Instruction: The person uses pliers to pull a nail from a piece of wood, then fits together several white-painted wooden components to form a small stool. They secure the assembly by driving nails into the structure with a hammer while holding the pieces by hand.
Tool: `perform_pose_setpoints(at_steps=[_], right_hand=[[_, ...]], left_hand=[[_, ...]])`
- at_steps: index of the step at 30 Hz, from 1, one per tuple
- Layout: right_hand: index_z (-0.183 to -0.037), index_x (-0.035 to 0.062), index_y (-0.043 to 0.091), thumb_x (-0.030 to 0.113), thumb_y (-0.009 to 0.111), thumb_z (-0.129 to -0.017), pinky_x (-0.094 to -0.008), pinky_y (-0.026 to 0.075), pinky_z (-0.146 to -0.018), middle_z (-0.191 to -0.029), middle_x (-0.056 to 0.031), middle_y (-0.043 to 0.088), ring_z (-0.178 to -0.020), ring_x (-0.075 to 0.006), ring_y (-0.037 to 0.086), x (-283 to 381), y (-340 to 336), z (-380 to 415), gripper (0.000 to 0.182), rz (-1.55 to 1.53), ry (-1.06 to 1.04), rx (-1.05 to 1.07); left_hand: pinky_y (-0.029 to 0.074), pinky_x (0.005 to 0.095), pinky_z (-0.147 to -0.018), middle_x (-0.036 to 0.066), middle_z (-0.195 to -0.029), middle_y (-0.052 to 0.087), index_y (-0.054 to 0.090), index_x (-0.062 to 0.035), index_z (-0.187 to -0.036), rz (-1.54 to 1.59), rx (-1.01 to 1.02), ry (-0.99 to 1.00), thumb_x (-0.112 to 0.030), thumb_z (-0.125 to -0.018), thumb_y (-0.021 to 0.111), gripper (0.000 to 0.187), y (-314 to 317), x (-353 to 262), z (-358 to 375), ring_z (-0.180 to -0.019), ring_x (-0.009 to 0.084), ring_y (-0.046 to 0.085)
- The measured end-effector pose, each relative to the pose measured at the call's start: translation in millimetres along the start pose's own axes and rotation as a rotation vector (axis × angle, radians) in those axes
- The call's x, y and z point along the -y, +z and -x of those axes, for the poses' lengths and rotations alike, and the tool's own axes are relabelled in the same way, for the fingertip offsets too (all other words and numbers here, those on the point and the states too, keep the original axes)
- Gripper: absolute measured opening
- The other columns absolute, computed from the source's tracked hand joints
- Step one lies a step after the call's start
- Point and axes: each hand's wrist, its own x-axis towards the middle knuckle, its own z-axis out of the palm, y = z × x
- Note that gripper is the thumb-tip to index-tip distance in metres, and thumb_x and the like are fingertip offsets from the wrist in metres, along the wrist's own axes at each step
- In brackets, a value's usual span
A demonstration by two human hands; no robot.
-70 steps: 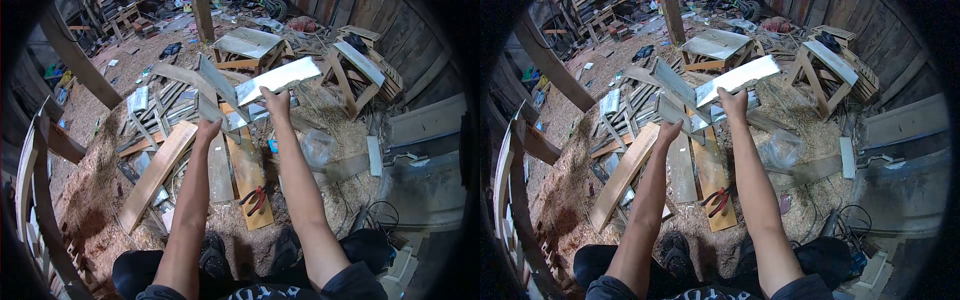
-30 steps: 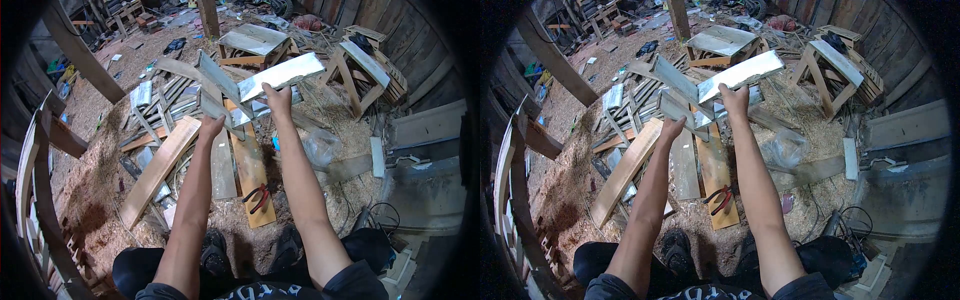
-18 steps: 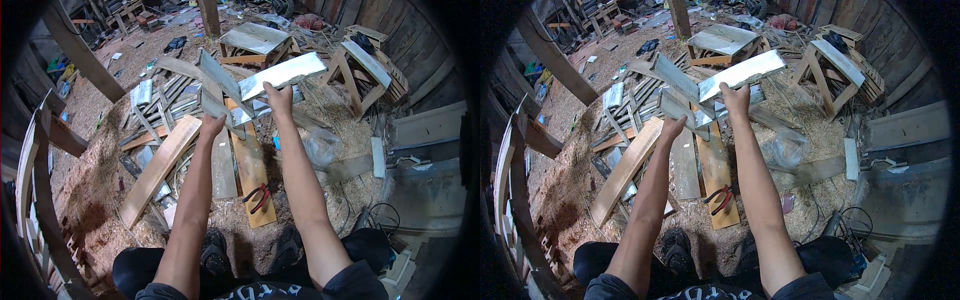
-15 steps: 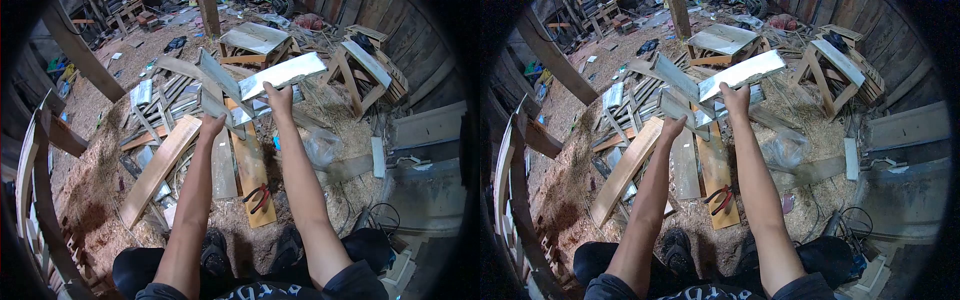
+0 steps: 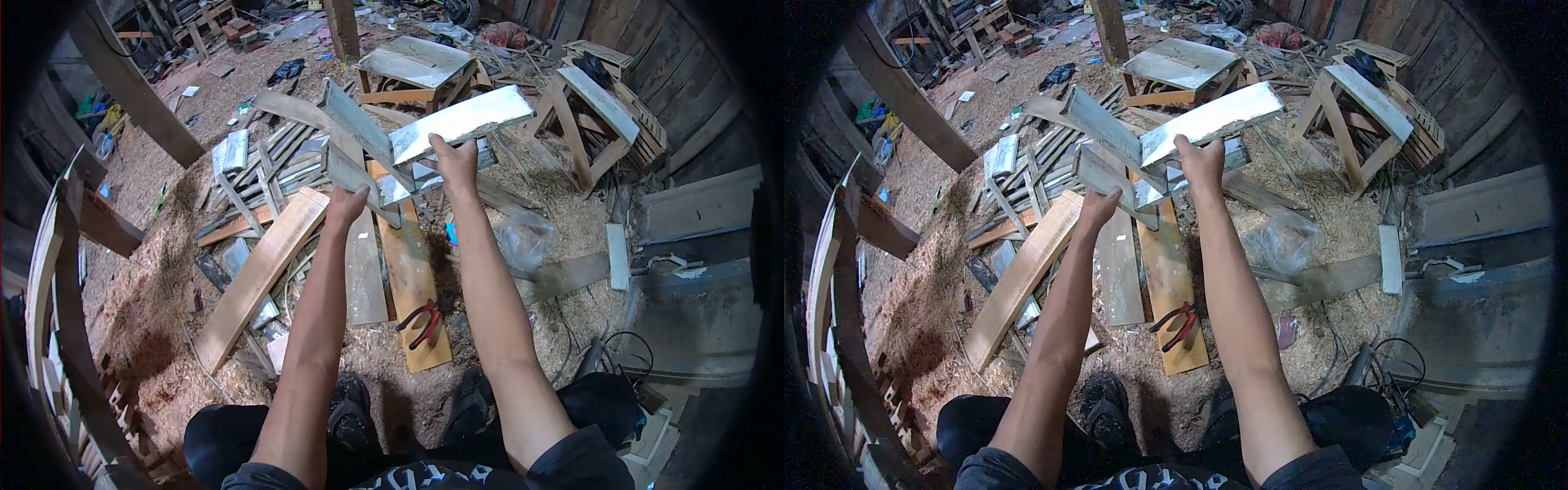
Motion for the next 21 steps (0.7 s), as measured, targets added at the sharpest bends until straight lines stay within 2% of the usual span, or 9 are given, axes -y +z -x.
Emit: perform_pose_setpoints(at_steps=[2, 5, 11, 17, 21], right_hand=[[-0.114, -0.0026, 0.048, 0.004, 0.067, -0.080, -0.0361, 0.062, -0.059, -0.105, -0.0138, 0.060, -0.087, -0.0229, 0.065, 2, 0, 1, 0.040, 0.006, 0.039, 0.021], [-0.115, -0.0028, 0.047, 0.004, 0.066, -0.079, -0.0351, 0.062, -0.059, -0.105, -0.0139, 0.060, -0.088, -0.0225, 0.065, 8, 2, 6, 0.041, 0.009, 0.039, -0.003], [-0.108, -0.0059, 0.052, 0.002, 0.062, -0.079, -0.0331, 0.062, -0.059, -0.101, -0.0124, 0.062, -0.082, -0.0206, 0.066, 12, 1, 7, 0.032, 0.029, 0.032, 0.034], [-0.107, -0.0051, 0.055, 0.003, 0.063, -0.079, -0.0324, 0.062, -0.059, -0.099, -0.0114, 0.062, -0.081, -0.0196, 0.066, 14, -2, 11, 0.030, 0.014, 0.043, 0.030], [-0.104, -0.0031, 0.058, 0.003, 0.067, -0.078, -0.0331, 0.060, -0.058, -0.099, -0.0111, 0.063, -0.080, -0.0199, 0.066, 14, -3, 9, 0.028, 0.000, 0.007, -0.047]], left_hand=[[0.047, 0.0385, -0.090, 0.022, -0.112, 0.064, 0.059, 0.0048, -0.115, -0.001, 0.024, -0.038, -0.024, -0.081, 0.065, 0.045, -4, -9, 5, -0.108, 0.0331, 0.061], [0.048, 0.0382, -0.088, 0.021, -0.110, 0.066, 0.060, 0.0054, -0.113, -0.020, -0.043, 0.010, -0.023, -0.081, 0.065, 0.043, 1, -2, 3, -0.105, 0.0326, 0.063], [0.049, 0.0373, -0.086, 0.021, -0.106, 0.067, 0.062, 0.0055, -0.111, 0.049, 0.000, -0.003, -0.023, -0.082, 0.065, 0.040, 7, 10, -2, -0.101, 0.0303, 0.064], [0.049, 0.0373, -0.085, 0.020, -0.105, 0.068, 0.062, 0.0053, -0.111, 0.027, 0.025, -0.035, -0.023, -0.083, 0.064, 0.040, 3, -1, 2, -0.100, 0.0289, 0.065], [0.049, 0.0411, -0.086, 0.024, -0.103, 0.066, 0.065, 0.0018, -0.107, 0.065, -0.010, -0.012, -0.031, -0.078, 0.063, 0.043, 6, -1, 2, -0.101, 0.0368, 0.063]])
